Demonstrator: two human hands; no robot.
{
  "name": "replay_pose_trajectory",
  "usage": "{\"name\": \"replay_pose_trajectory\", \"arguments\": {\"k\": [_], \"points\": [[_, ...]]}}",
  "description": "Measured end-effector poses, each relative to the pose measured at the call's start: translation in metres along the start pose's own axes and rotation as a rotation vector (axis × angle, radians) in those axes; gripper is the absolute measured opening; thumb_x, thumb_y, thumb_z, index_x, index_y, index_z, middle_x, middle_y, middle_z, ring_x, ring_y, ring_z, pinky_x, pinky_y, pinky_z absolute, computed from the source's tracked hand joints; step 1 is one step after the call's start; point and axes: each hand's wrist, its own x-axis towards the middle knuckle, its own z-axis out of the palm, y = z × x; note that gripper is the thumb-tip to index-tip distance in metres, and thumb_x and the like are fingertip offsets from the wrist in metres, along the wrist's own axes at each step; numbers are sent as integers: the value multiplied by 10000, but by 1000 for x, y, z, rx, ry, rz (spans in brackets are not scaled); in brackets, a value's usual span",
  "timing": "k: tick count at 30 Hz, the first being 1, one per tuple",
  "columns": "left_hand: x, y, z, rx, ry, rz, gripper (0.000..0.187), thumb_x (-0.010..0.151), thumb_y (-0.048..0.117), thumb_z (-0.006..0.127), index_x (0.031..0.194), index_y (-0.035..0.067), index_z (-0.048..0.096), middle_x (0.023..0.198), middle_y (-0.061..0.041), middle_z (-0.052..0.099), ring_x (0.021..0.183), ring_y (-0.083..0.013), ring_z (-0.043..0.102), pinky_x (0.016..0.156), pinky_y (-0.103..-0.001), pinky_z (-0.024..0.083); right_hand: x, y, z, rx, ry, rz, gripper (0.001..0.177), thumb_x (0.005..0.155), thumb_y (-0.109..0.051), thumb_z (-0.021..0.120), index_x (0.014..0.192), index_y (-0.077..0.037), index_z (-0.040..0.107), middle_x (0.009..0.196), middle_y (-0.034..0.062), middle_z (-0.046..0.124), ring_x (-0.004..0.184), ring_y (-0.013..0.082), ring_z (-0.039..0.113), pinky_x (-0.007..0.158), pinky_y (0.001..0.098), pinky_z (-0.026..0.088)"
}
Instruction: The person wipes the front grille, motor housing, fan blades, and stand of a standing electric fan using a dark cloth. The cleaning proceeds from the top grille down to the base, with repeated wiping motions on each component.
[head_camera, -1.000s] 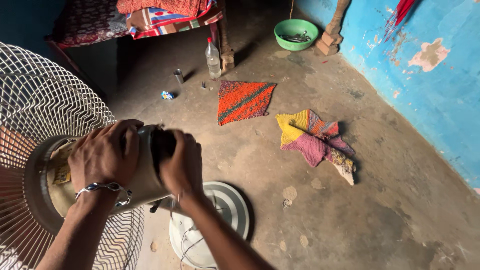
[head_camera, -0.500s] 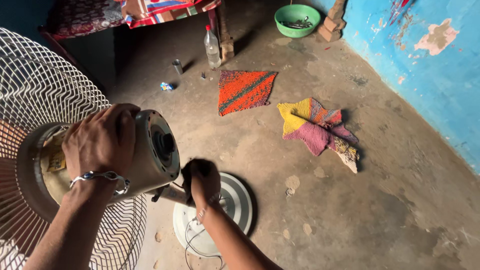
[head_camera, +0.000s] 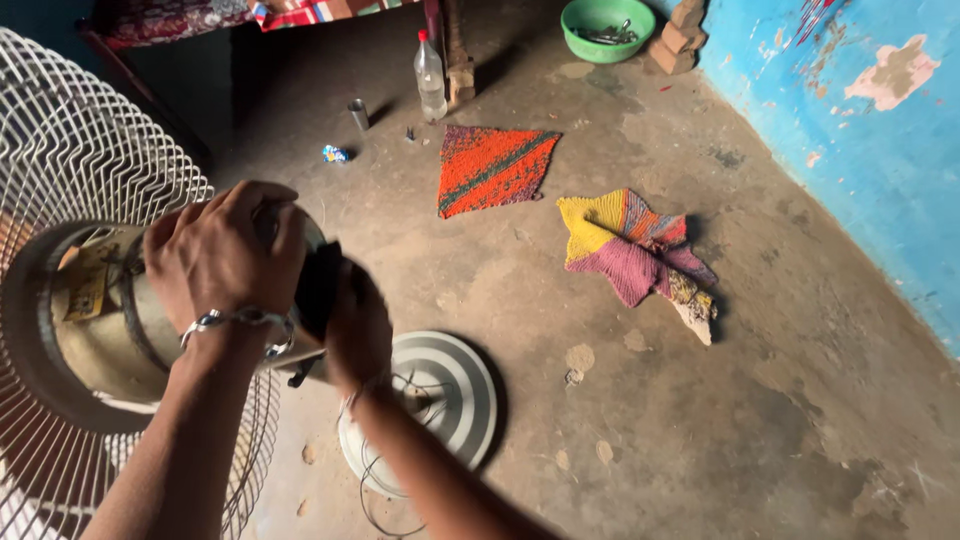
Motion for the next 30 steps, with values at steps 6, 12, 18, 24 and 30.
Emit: {"name": "replay_pose_trajectory", "arguments": {"k": [6,12,18,24,30], "points": [[2,2,-3,34,43,8,473,1154,487,421,1156,148,751,1048,-141,743,1081,-330,667,1111,-478,366,-32,-35,9,-405,-33,-429,357,1024,-220,551,1335,-69,640,1288,134,703,1204,288,693,1012,358,547],[0,3,-6,16,40,34,500,1153,485,410,1095,132,760,1031,-139,746,1076,-338,669,1098,-492,357,72,-7,9,-490,-51,18,384,971,-354,582,1279,-133,645,1159,158,746,1082,311,727,905,384,551],[0,7,-9,20,28,18,529,1144,499,399,1050,132,768,1039,-119,754,1069,-334,664,1074,-492,372,29,18,-28,-598,-37,-86,351,956,-260,565,1246,-131,714,1111,144,771,1052,286,752,881,368,580],[2,7,-10,77,1,-4,538,1173,519,369,1150,133,744,983,-168,732,1032,-352,672,1069,-488,399,-3,-4,-51,-349,-130,99,304,999,-249,652,1127,4,763,904,109,786,795,118,668,731,287,540],[1,2,-6,-231,42,-178,460,1136,453,330,1347,147,602,1083,-129,738,1042,-367,664,961,-496,430,37,-42,8,-112,132,-373,254,1012,-195,572,1138,-22,709,1004,97,753,891,162,688,810,322,553]]}}
